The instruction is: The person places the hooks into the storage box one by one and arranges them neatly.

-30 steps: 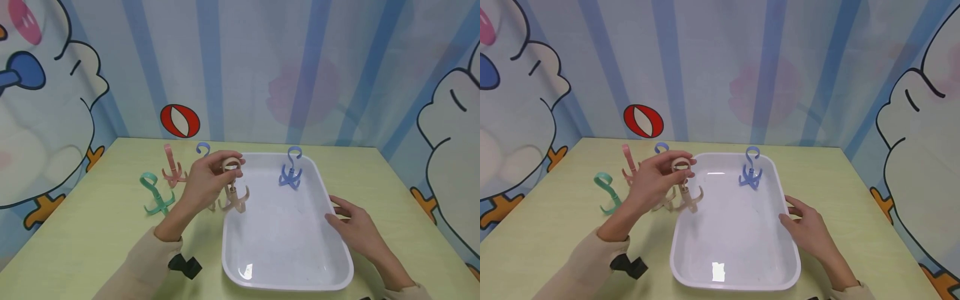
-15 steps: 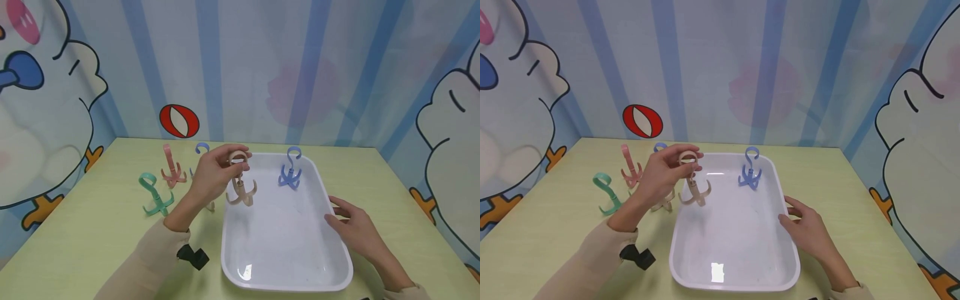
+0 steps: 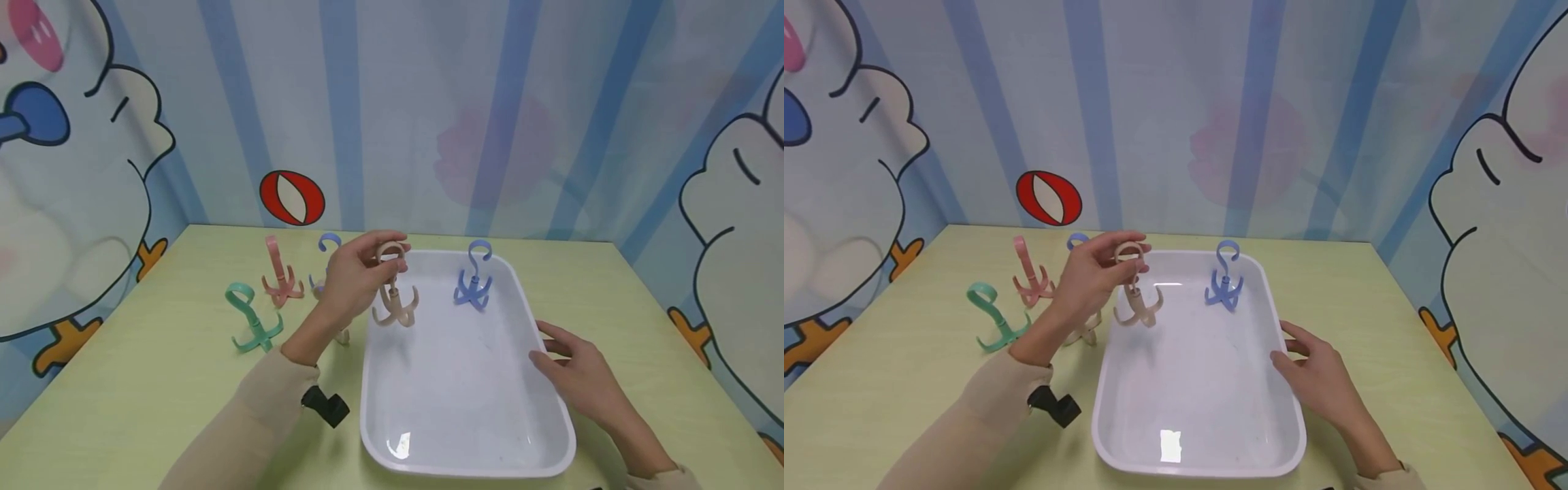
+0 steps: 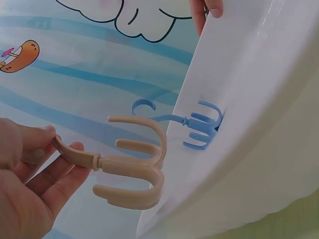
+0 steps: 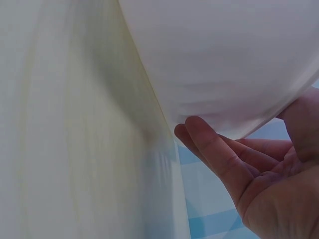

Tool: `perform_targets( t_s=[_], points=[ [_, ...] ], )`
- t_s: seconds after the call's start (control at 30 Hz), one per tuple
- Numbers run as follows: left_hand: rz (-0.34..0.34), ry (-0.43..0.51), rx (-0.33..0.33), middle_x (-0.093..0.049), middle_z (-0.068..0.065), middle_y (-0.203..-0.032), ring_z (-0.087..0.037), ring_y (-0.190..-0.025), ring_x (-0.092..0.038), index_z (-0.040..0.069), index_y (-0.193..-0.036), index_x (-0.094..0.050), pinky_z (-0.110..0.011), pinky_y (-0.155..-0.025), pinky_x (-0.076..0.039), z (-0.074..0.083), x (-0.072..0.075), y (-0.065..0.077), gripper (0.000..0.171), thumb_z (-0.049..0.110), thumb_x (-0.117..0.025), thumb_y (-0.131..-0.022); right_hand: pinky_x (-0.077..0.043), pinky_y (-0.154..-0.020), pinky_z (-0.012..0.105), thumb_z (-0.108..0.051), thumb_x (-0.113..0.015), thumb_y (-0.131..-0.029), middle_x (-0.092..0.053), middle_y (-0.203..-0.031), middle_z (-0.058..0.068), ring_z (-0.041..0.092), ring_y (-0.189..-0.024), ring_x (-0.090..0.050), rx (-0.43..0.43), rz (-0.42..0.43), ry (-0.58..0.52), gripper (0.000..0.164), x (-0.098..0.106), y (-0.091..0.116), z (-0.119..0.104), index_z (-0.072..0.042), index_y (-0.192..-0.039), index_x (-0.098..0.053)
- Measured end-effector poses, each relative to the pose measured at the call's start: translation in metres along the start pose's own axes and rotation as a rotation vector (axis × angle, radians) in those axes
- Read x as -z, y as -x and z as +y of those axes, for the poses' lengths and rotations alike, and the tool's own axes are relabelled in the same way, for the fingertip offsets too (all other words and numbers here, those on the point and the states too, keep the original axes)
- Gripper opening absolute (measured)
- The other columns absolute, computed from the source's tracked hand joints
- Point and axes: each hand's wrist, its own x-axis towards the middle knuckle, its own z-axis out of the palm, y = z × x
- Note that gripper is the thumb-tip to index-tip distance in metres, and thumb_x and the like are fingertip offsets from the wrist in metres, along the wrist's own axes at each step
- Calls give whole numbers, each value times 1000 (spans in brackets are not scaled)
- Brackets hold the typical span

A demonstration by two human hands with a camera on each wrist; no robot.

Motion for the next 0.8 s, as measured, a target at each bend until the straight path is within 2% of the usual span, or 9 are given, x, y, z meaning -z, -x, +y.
perform_targets(
  t_s=[0.2,0.27,0.43,0.8],
  points=[
    [-12,-37,-4,-78,-11,-123,-21,-101,-78,13,-131,-73,-22,-77,-61,-1,-5,-10,34,4,-73,-99,-67,-76,43,-20,-64,-105,-58,-144,35,42,-112,-74,5,2,-1,65,0,0,0,-1,-162,-38],
    [-20,-27,-1,-77,-12,-124,-27,-103,-77,11,-132,-72,-21,-76,-60,-2,-7,-13,34,2,-72,-99,-67,-76,43,-20,-64,-105,-58,-144,35,42,-112,-74,4,3,-3,65,0,0,0,-1,-162,-38],
    [-25,-10,45,-77,-11,-124,-33,-106,-77,11,-130,-73,-20,-75,-59,-7,-14,-23,34,0,-71,-98,-67,-76,43,-21,-64,-106,-58,-145,35,42,-112,-74,-8,1,-2,65,0,-1,1,-2,-162,-38],
    [-33,-90,55,-78,-7,-122,-25,-101,-78,15,-128,-75,-24,-74,-60,-11,-25,-40,32,4,-74,-98,-67,-75,43,-21,-64,-105,-58,-144,35,41,-110,-75,-3,4,-7,65,1,-1,0,-2,-162,-38]
  ],
)
